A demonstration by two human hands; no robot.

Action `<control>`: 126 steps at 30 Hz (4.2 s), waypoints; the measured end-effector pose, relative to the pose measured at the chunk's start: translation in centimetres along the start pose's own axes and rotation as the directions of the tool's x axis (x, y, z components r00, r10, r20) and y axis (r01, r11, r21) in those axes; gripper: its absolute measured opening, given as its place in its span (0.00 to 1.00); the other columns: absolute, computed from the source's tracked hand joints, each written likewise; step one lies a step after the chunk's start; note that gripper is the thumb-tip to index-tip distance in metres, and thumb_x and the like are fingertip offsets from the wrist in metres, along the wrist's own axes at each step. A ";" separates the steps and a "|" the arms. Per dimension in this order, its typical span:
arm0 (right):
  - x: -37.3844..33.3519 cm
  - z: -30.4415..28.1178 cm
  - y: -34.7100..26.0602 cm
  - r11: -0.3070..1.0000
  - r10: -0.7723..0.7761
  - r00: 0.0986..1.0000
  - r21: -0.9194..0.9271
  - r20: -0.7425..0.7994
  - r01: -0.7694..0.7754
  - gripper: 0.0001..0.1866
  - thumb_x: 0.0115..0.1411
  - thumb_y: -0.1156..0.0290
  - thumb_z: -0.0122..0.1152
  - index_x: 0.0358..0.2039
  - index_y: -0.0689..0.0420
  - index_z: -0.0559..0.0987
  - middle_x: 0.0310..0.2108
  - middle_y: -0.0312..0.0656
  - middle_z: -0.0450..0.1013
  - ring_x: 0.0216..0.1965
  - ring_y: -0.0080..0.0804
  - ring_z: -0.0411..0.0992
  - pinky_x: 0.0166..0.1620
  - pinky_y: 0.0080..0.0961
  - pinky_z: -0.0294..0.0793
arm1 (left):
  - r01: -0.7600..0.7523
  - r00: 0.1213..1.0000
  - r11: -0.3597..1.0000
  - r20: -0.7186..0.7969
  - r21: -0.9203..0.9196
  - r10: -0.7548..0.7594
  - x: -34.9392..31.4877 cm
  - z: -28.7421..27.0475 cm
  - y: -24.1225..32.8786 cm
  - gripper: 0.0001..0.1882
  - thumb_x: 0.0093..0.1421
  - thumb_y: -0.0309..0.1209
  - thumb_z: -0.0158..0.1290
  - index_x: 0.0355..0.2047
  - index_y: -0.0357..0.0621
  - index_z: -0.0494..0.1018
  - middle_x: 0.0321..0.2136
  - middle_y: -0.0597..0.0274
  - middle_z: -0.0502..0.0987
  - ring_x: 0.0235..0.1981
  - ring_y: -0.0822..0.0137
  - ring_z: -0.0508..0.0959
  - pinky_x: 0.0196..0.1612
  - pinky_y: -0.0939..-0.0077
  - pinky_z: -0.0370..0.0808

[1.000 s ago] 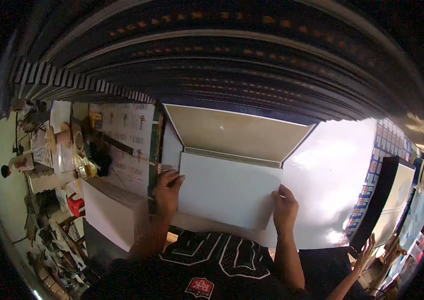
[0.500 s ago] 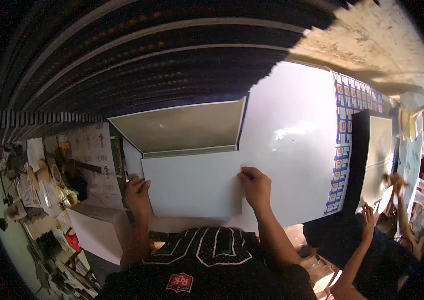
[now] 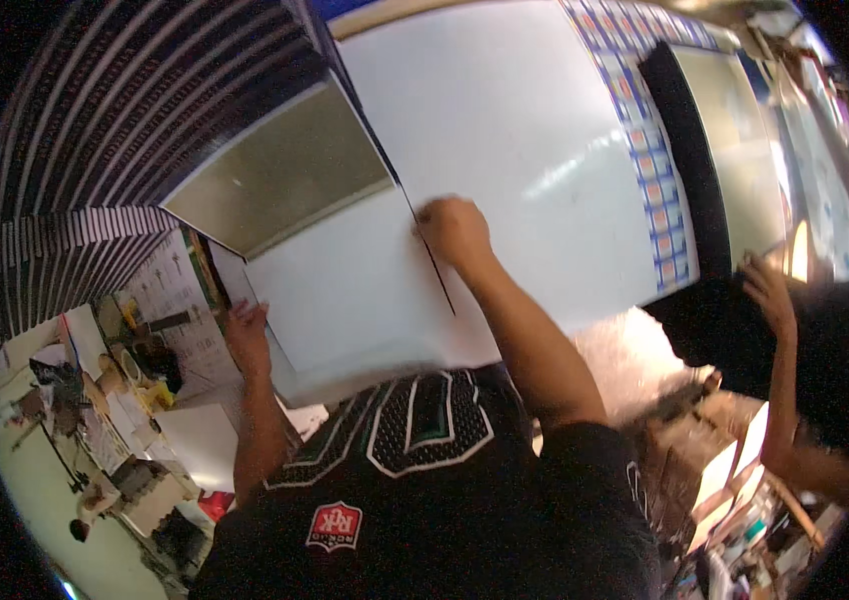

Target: The person inserts a white cardboard sheet into a book cover, closes the cover, and stacks the completed book onto a pile. They then use a marker to write on the edge of a folder held by another person. The person continues to assemble more book covers by inserting sheets into them by hand.

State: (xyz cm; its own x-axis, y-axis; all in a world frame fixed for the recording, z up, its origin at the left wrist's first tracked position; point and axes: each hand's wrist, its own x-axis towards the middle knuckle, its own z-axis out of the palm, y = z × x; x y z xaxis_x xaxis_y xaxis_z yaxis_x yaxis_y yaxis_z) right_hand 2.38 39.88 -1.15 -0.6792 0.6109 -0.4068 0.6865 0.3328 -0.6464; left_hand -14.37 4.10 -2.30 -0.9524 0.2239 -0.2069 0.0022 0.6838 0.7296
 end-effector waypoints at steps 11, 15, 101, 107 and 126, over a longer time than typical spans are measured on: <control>0.6 0.3 0.8 0.998 -0.071 0.995 -0.007 -0.075 0.070 0.10 0.46 0.68 0.69 0.31 0.56 0.85 0.28 0.47 0.80 0.31 0.43 0.79 0.37 0.34 0.77 | -0.039 0.999 0.989 -0.010 -0.142 0.038 1.8 1.0 -1.3 0.23 0.53 0.29 0.65 0.46 0.31 0.71 0.34 0.51 0.80 0.32 0.69 0.78 0.34 0.78 0.75; 4.1 2.9 2.1 0.935 -0.236 0.968 -0.291 -0.080 0.204 0.11 0.46 0.62 0.63 0.21 0.58 0.82 0.25 0.52 0.77 0.30 0.51 0.75 0.38 0.41 0.75 | -0.087 0.996 0.996 0.005 -0.001 0.087 2.4 -0.6 -2.6 0.23 0.53 0.31 0.65 0.47 0.33 0.72 0.35 0.52 0.80 0.33 0.67 0.79 0.35 0.74 0.75; 1.3 -1.1 -2.9 0.865 -0.062 0.998 -0.500 -0.033 0.037 0.27 0.41 0.59 0.78 0.40 0.54 0.76 0.38 0.49 0.79 0.41 0.48 0.77 0.41 0.42 0.76 | -0.586 0.810 0.708 0.266 0.393 0.523 -3.0 8.2 8.4 0.36 0.62 0.47 0.51 0.65 0.41 0.57 0.68 0.47 0.50 0.69 0.48 0.50 0.68 0.45 0.47; 1.4 -0.4 -6.5 0.750 -0.089 0.992 -0.649 0.089 0.126 0.34 0.37 0.60 0.81 0.44 0.56 0.73 0.36 0.46 0.78 0.42 0.47 0.76 0.43 0.39 0.75 | -0.455 0.889 0.767 0.187 0.452 0.417 -4.6 8.4 6.9 0.39 0.65 0.56 0.41 0.67 0.42 0.54 0.69 0.52 0.49 0.71 0.54 0.47 0.69 0.47 0.41; 8.0 -3.8 -7.6 0.818 -0.457 0.883 0.442 0.110 0.368 0.35 0.64 0.58 0.56 0.66 0.61 0.56 0.62 0.52 0.60 0.59 0.47 0.64 0.58 0.44 0.69 | -0.552 0.830 0.750 0.156 0.364 0.535 -15.6 12.2 1.8 0.32 0.57 0.50 0.54 0.58 0.48 0.67 0.67 0.61 0.56 0.70 0.57 0.50 0.70 0.48 0.43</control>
State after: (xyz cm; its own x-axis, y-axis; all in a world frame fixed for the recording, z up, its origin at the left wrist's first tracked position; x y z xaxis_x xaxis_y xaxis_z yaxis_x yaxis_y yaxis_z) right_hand -7.31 44.96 2.91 -0.9419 0.3079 -0.1346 0.1964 0.1795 -0.9640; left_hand 4.18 10.31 -5.65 -0.7422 0.6599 0.1170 0.6380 0.6424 0.4245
